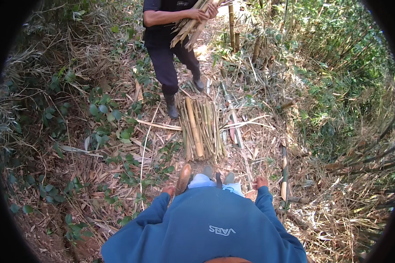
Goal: The person gathers cut bamboo poles from the ground in a wooded area, stacking them into a pile. They repeatedly pick up bundles and individual poles, aligning them and adding them to a growing stack.
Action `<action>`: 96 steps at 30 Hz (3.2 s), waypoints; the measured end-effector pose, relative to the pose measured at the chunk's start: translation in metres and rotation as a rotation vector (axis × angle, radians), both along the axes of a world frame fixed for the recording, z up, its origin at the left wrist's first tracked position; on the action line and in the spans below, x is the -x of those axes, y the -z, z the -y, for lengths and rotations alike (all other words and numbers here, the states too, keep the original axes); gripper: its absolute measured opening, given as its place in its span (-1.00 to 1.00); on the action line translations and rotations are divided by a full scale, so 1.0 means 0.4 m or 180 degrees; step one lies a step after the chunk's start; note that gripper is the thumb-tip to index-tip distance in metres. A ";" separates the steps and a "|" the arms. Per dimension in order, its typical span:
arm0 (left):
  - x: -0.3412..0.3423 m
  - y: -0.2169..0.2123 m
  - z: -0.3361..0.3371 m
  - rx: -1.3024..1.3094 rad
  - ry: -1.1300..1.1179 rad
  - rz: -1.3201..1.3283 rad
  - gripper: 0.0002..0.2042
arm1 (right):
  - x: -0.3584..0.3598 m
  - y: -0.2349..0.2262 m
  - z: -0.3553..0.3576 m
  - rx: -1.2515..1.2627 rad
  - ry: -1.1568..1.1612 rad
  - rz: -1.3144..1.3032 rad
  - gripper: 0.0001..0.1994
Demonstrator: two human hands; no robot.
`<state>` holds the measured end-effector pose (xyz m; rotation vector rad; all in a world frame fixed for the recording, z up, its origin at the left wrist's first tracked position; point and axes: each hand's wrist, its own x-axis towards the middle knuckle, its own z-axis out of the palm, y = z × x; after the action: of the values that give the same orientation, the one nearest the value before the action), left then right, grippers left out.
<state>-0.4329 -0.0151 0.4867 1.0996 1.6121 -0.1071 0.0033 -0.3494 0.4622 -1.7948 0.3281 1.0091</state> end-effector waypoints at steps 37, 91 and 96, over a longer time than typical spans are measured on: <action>0.131 0.162 0.354 -0.0653 0.0394 0.0360 -0.67 | -0.093 0.050 0.151 0.0595 -0.0750 -0.0616 -0.71; -1.082 1.120 -0.898 -0.0528 0.1475 -0.0683 0.06 | -0.365 1.074 -1.304 -0.0206 -0.3130 0.0484 -0.36; -1.123 1.062 -0.860 -0.0970 0.1615 -0.1104 0.06 | -0.371 1.061 -1.360 0.0181 -0.3526 0.0636 -0.43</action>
<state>0.0161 0.3288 0.0619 1.7924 1.6478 -0.4162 0.1519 0.1944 0.0378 -2.1055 -0.8720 1.5210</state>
